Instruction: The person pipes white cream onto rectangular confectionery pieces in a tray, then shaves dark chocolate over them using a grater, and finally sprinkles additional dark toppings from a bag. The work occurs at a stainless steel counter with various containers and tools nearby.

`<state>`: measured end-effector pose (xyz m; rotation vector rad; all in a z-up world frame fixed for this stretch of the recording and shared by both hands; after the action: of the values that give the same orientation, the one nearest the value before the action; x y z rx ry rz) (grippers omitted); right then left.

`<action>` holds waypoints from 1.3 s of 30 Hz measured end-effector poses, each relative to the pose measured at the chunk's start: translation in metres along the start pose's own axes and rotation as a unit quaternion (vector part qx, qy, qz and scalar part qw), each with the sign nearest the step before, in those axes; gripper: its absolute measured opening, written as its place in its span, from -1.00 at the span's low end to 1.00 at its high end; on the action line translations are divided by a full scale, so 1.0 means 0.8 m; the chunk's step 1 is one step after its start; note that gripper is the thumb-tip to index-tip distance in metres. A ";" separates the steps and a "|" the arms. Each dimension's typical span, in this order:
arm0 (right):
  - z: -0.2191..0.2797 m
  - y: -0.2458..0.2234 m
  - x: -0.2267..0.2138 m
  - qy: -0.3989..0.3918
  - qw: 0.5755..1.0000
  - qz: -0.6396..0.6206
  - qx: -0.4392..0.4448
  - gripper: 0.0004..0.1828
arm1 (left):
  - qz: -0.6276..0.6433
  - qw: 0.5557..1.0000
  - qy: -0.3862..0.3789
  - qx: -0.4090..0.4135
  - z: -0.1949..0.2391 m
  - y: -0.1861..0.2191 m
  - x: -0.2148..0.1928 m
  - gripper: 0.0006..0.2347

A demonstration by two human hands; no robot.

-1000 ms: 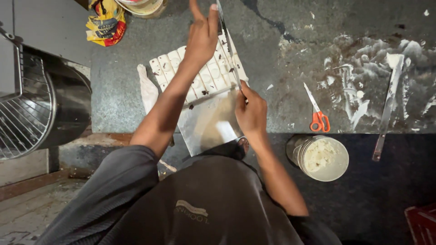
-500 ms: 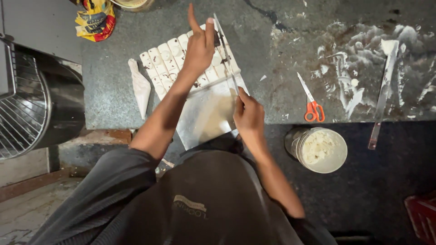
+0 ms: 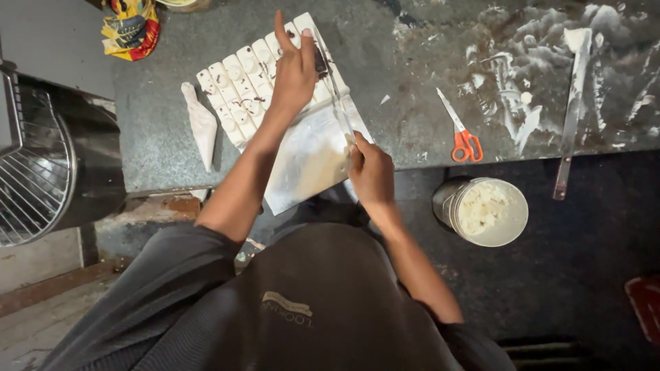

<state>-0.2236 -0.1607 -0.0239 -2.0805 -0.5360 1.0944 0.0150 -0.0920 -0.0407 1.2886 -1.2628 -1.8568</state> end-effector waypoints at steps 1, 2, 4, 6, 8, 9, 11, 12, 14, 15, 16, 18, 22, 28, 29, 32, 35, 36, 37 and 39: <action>0.001 -0.001 -0.004 0.010 1.000 0.000 -0.005 -0.68 | 0.002 1.000 -0.007 -0.008 0.001 0.000 0.000 -0.30; 0.004 -0.002 -0.006 0.019 1.000 -0.001 -0.007 -0.69 | -0.009 1.000 -0.003 -0.015 0.003 -0.001 -0.002 -0.30; 0.009 -0.004 -0.006 0.012 1.000 -0.004 -0.010 -0.69 | -0.031 0.999 0.006 -0.028 0.006 -0.003 -0.001 -0.30; 0.014 -0.005 -0.006 -0.001 1.000 -0.011 0.002 -0.68 | -0.031 0.999 0.010 -0.018 0.013 -0.003 0.004 -0.31; 0.014 -0.004 -0.004 -0.021 0.999 -0.023 0.024 -0.67 | -0.021 1.000 0.006 -0.009 0.018 -0.003 0.005 -0.31; 0.014 -0.006 -0.006 -0.013 1.000 -0.017 0.023 -0.67 | -0.009 1.000 -0.001 -0.005 0.018 -0.002 0.007 -0.30; 0.023 -0.013 -0.007 -0.005 1.000 -0.009 0.027 -0.66 | -0.004 1.000 -0.006 -0.007 0.025 -0.009 0.002 -0.29; 0.025 -0.017 -0.010 0.009 1.000 -0.004 0.001 -0.68 | -0.007 1.000 -0.006 -0.006 0.026 -0.011 0.002 -0.29; 0.028 -0.028 -0.015 0.036 0.998 0.003 -0.051 -0.70 | -0.009 1.000 -0.004 -0.001 0.029 -0.013 0.002 -0.29; 0.030 -0.027 -0.013 0.025 0.999 0.005 -0.040 -0.70 | -0.010 1.000 -0.003 0.005 0.030 -0.012 0.001 -0.29; 0.030 -0.026 -0.012 0.013 0.999 0.008 -0.032 -0.69 | -0.009 1.000 0.001 0.011 0.030 -0.011 0.000 -0.29; 0.029 -0.023 -0.009 0.001 1.000 0.002 -0.008 -0.69 | -0.018 1.000 0.007 -0.001 0.030 -0.013 -0.001 -0.29; 0.031 -0.027 -0.010 0.007 1.000 -0.015 -0.014 -0.69 | -0.005 1.000 0.010 -0.005 0.033 -0.016 -0.002 -0.31; 0.035 -0.036 -0.003 0.016 0.999 -0.028 -0.028 -0.70 | -0.024 0.999 0.035 0.020 0.035 -0.030 -0.013 -0.29; 0.036 -0.037 -0.003 0.014 0.999 -0.023 -0.034 -0.70 | -0.024 0.999 0.036 0.022 0.038 -0.032 -0.012 -0.29; 0.033 -0.028 0.007 -0.029 0.999 -0.036 0.014 -0.68 | -0.019 0.999 0.037 0.026 0.039 -0.032 -0.020 -0.30; 0.037 -0.033 0.011 -0.004 0.998 -0.059 -0.012 -0.68 | -0.004 0.999 0.036 0.004 0.050 -0.041 -0.031 -0.31; 0.037 -0.036 0.010 -0.001 0.998 -0.045 -0.039 -0.69 | 0.002 0.999 0.035 -0.009 0.049 -0.043 -0.033 -0.31; 0.037 -0.040 0.011 0.001 0.997 -0.031 -0.066 -0.69 | 0.007 0.999 0.033 -0.023 0.049 -0.045 -0.035 -0.31; 0.037 -0.044 0.019 -0.005 0.998 -0.031 -0.058 -0.69 | -0.019 0.999 0.044 0.000 0.055 -0.042 -0.043 -0.33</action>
<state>-0.2412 -0.1159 -0.0167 -2.1434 -0.6779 1.0622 -0.0092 -0.0331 -0.0533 1.3874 -1.2004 -1.8058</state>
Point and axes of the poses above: each hand's wrist, its own z-axis away from the middle knuckle, its own x-axis out of the palm, y = z × x, the point moved 6 cm from there along -z, towards the middle knuckle, and after that the axes turned 15 degrees about -x, right-handed, at the moved point
